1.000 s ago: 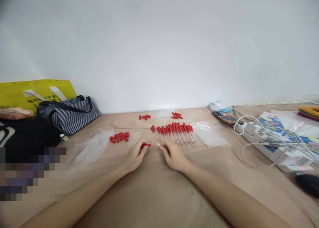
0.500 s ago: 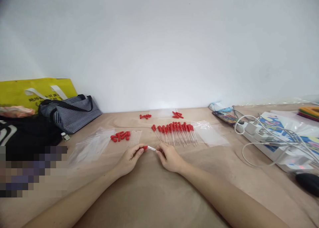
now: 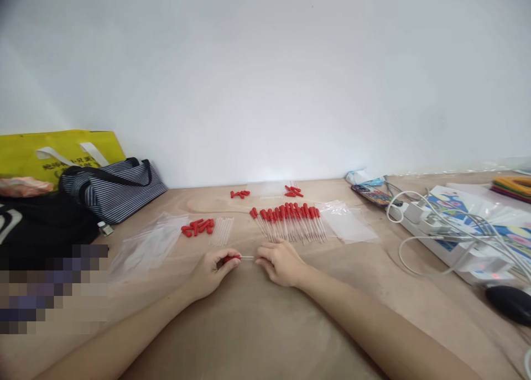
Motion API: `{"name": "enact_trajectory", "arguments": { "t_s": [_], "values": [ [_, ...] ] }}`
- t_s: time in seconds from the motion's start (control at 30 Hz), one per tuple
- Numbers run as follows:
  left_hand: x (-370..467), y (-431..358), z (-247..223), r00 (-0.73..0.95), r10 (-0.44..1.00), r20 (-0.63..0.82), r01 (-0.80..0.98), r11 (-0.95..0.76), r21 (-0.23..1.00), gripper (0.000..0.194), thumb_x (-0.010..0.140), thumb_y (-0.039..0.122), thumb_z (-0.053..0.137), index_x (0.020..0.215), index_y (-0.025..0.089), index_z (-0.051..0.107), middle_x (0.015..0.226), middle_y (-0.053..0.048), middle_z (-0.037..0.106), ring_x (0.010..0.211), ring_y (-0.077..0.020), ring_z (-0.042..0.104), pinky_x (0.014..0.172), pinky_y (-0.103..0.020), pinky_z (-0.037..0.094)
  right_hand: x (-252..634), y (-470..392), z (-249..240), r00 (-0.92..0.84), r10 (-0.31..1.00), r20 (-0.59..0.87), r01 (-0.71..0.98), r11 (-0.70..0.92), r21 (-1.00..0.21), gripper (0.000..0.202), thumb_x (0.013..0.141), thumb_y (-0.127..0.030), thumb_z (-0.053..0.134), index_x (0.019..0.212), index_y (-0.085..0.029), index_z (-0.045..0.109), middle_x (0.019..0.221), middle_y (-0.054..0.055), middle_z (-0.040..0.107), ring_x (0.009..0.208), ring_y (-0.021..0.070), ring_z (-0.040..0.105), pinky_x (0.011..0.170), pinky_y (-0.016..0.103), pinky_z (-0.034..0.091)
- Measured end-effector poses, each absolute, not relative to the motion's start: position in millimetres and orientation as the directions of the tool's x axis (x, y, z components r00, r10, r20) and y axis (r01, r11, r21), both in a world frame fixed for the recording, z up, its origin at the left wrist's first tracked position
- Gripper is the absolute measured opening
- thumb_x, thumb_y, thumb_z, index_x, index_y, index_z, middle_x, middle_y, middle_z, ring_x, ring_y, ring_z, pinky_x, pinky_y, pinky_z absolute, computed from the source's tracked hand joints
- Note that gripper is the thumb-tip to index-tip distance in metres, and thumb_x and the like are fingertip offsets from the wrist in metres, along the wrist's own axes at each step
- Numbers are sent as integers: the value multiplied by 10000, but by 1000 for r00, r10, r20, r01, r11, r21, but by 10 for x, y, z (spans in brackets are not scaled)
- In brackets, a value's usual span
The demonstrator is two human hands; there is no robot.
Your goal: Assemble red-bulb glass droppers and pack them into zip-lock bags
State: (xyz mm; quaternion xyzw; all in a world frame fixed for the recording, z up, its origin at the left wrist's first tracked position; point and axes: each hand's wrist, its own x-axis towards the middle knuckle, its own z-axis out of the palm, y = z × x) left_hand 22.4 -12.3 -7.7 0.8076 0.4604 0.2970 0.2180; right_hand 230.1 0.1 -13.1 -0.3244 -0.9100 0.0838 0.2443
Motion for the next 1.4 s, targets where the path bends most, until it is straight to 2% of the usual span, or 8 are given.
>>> {"name": "enact_trajectory", "arguments": {
  "t_s": [0.13, 0.3, 0.83, 1.1, 1.2, 1.27, 1.33, 1.4],
  "values": [
    [239, -155, -53, 437, 849, 296, 653, -526, 545, 164, 793, 257, 457, 790, 176, 600, 711, -15, 622, 650, -145, 540, 648, -252, 416, 2306, -2, -125, -696, 580, 423, 559, 807, -188, 154, 817, -172, 402, 762, -168, 545, 738, 30, 589, 608, 123, 480, 641, 284, 261],
    [263, -185, -17, 493, 817, 297, 653, -574, 495, 176, 808, 254, 433, 765, 168, 580, 677, -17, 592, 640, -142, 524, 632, -249, 408, 2288, -16, -168, -683, 569, 458, 529, 818, -226, 181, 831, -171, 381, 864, -173, 560, 770, 29, 594, 655, 128, 493, 637, 278, 257],
    [255, -185, -15, 597, 724, 347, 562, -685, 464, 204, 829, 269, 432, 757, 177, 599, 714, -42, 604, 700, -162, 535, 673, -279, 416, 2235, -34, -196, -703, 577, 416, 498, 816, -293, 234, 869, -197, 331, 827, -169, 559, 734, 35, 589, 684, 137, 511, 647, 268, 307],
    [173, -149, -24, 520, 776, 355, 581, -627, 519, 152, 808, 245, 470, 897, 193, 583, 833, -39, 597, 777, -159, 537, 730, -280, 420, 2299, -64, -55, -719, 560, 410, 545, 822, -168, 188, 822, -230, 434, 840, -186, 615, 749, 53, 579, 731, 166, 492, 679, 290, 317],
    [135, -112, -82, 311, 869, 384, 666, -488, 564, 272, 763, 258, 514, 1023, 183, 487, 843, -32, 544, 725, -151, 515, 673, -276, 433, 2334, 8, -73, -617, 671, 411, 622, 736, -268, 186, 807, -198, 439, 827, -179, 623, 776, 58, 602, 752, 167, 516, 695, 284, 337],
    [116, -90, -109, 241, 913, 329, 714, -396, 577, 217, 749, 263, 512, 944, 174, 478, 729, 5, 501, 615, -131, 483, 589, -250, 419, 2331, 101, -82, -464, 789, 403, 703, 605, -374, 202, 805, -185, 424, 840, -172, 622, 797, 60, 618, 763, 166, 535, 693, 271, 354],
    [108, -83, -109, 312, 917, 249, 738, -399, 544, 95, 764, 265, 481, 803, 179, 492, 630, 32, 461, 554, -120, 452, 546, -231, 384, 2287, 211, -73, -302, 875, 379, 776, 457, -436, 212, 800, -189, 416, 849, -165, 621, 804, 65, 631, 771, 173, 550, 685, 265, 364],
    [110, -91, -88, 400, 891, 214, 743, -452, 493, 119, 781, 271, 455, 712, 182, 494, 584, 35, 452, 548, -122, 443, 542, -229, 354, 2199, 312, -49, -181, 920, 348, 835, 330, -440, 210, 792, -196, 418, 863, -164, 613, 818, 72, 640, 785, 185, 564, 682, 269, 365]
  ]
}}
